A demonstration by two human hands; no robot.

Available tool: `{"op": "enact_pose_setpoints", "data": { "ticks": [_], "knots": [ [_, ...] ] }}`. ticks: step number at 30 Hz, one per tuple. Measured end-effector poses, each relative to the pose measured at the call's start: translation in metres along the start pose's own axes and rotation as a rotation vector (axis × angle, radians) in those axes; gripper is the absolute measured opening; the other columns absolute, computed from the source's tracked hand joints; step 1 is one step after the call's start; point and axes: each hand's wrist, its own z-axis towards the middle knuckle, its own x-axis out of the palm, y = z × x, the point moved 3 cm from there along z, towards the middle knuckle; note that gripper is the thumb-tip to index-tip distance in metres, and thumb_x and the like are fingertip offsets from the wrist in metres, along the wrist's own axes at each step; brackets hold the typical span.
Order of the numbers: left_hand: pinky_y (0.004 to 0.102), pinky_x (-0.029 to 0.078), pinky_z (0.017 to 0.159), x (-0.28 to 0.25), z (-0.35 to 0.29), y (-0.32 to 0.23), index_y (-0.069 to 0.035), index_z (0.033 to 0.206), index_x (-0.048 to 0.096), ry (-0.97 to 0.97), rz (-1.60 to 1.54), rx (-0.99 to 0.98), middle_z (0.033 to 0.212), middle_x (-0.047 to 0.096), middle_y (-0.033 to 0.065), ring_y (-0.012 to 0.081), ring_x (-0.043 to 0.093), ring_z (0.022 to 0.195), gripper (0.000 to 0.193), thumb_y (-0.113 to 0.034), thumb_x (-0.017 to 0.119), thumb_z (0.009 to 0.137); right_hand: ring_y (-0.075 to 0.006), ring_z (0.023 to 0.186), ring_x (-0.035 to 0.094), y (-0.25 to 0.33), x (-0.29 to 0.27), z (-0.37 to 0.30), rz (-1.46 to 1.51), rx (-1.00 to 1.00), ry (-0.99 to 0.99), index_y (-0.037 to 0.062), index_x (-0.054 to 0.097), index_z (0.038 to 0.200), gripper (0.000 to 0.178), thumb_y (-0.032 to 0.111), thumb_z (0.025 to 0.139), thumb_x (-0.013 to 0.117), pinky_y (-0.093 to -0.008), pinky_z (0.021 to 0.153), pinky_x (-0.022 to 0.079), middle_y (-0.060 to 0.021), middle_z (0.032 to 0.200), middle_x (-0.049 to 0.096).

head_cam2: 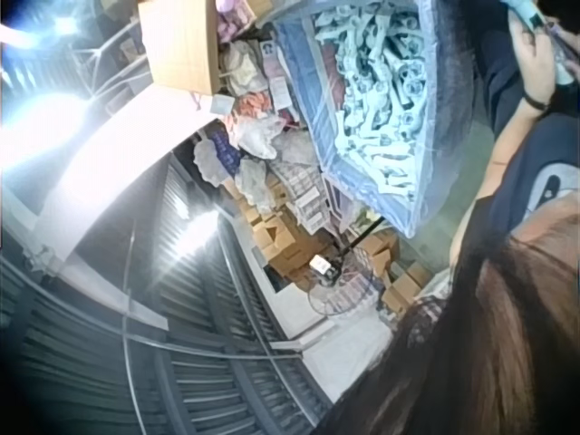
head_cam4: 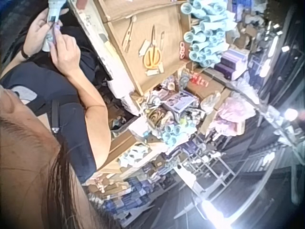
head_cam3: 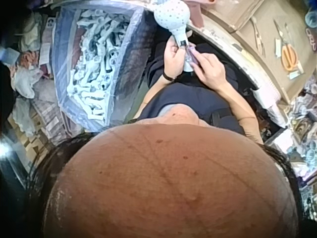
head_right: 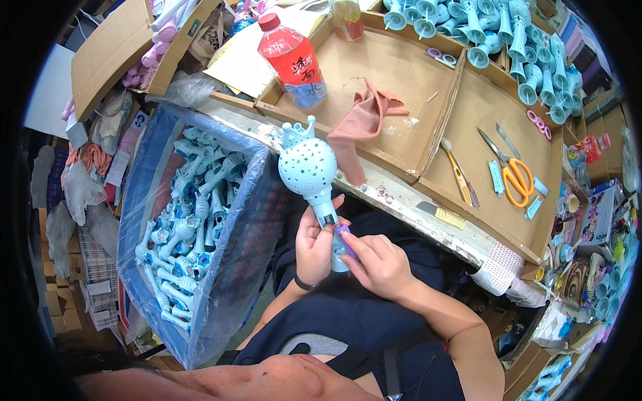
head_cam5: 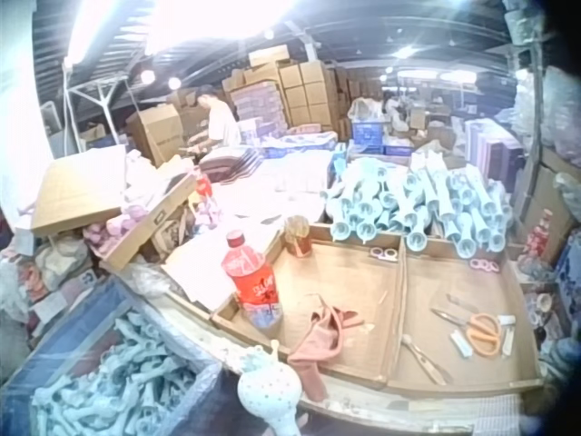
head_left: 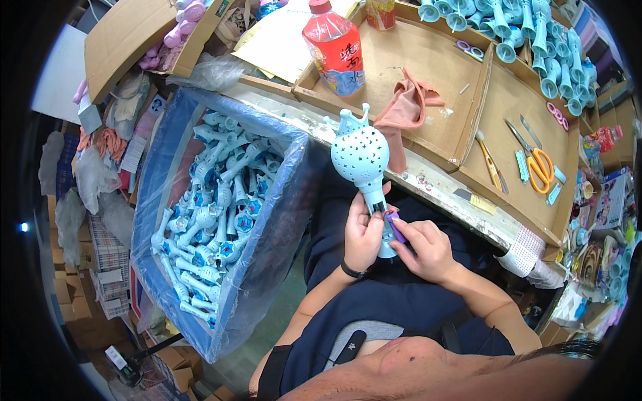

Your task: The person assembles a light-blue plastic toy by inserting a purple cylindrical component into the handle, then uses a thin metal tool to press internal parts. They repeatedly open and close the handle, insert the component, and test the toy's light function.

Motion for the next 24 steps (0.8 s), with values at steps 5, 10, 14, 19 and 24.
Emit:
{"op": "enact_pose_setpoints", "data": {
  "ticks": [5,10,14,19,24],
  "knots": [
    [0.0263,0.047,0.085,-0.0003,-0.0011,0.001,0.002,0.135,0.03,0.01,0.001,-0.045,0.132,0.048,0.0143,0.0136,0.057,0.095,0.05,0.005,0.038,0.086,-0.0233,0.069,0.057,0.0032,0.0023,0.003,-0.016,-0.045,0.029,0.0019,0.061,0.111,0.045,0.009,0.069,0.076,-0.0309,0.057,0.048,-0.0092,0.084,0.059],
    [0.0263,0.047,0.085,0.0,-0.0016,-0.0012,0.002,0.135,0.03,0.005,0.02,-0.034,0.132,0.047,0.0137,0.0143,0.057,0.096,0.05,0.005,0.039,0.087,-0.0234,0.071,0.057,0.0038,0.0037,0.0035,-0.019,-0.032,0.069,0.0028,0.06,0.114,0.045,0.007,0.072,0.073,-0.0314,0.058,0.048,-0.0099,0.087,0.058],
    [0.0267,0.046,0.087,0.0019,-0.0026,-0.0034,0.001,0.137,0.028,0.038,0.002,-0.052,0.133,0.045,0.0126,0.0147,0.056,0.099,0.051,0.005,0.039,0.087,-0.0236,0.071,0.056,0.003,0.0053,0.001,0.017,0.001,0.067,0.0031,0.059,0.117,0.046,0.007,0.073,0.072,-0.0321,0.06,0.047,-0.0101,0.087,0.057],
    [0.0242,0.046,0.085,0.0064,-0.0041,-0.0025,-0.001,0.14,0.023,0.093,0.021,-0.024,0.138,0.041,0.0143,0.0128,0.054,0.099,0.056,0.005,0.038,0.087,-0.0241,0.07,0.054,0.0006,0.0057,-0.0006,-0.009,0.001,0.052,0.0016,0.058,0.118,0.046,0.008,0.074,0.07,-0.0323,0.059,0.046,-0.0101,0.085,0.057],
    [0.0254,0.045,0.086,0.0072,-0.0067,0.0008,-0.001,0.141,0.021,0.089,-0.002,0.005,0.139,0.039,0.0139,0.0126,0.052,0.1,0.058,0.006,0.037,0.086,-0.0218,0.065,0.053,0.0012,0.006,-0.001,-0.062,-0.033,0.041,0.0012,0.058,0.119,0.047,0.009,0.074,0.07,-0.031,0.056,0.045,-0.0077,0.078,0.055]
  ]
}}
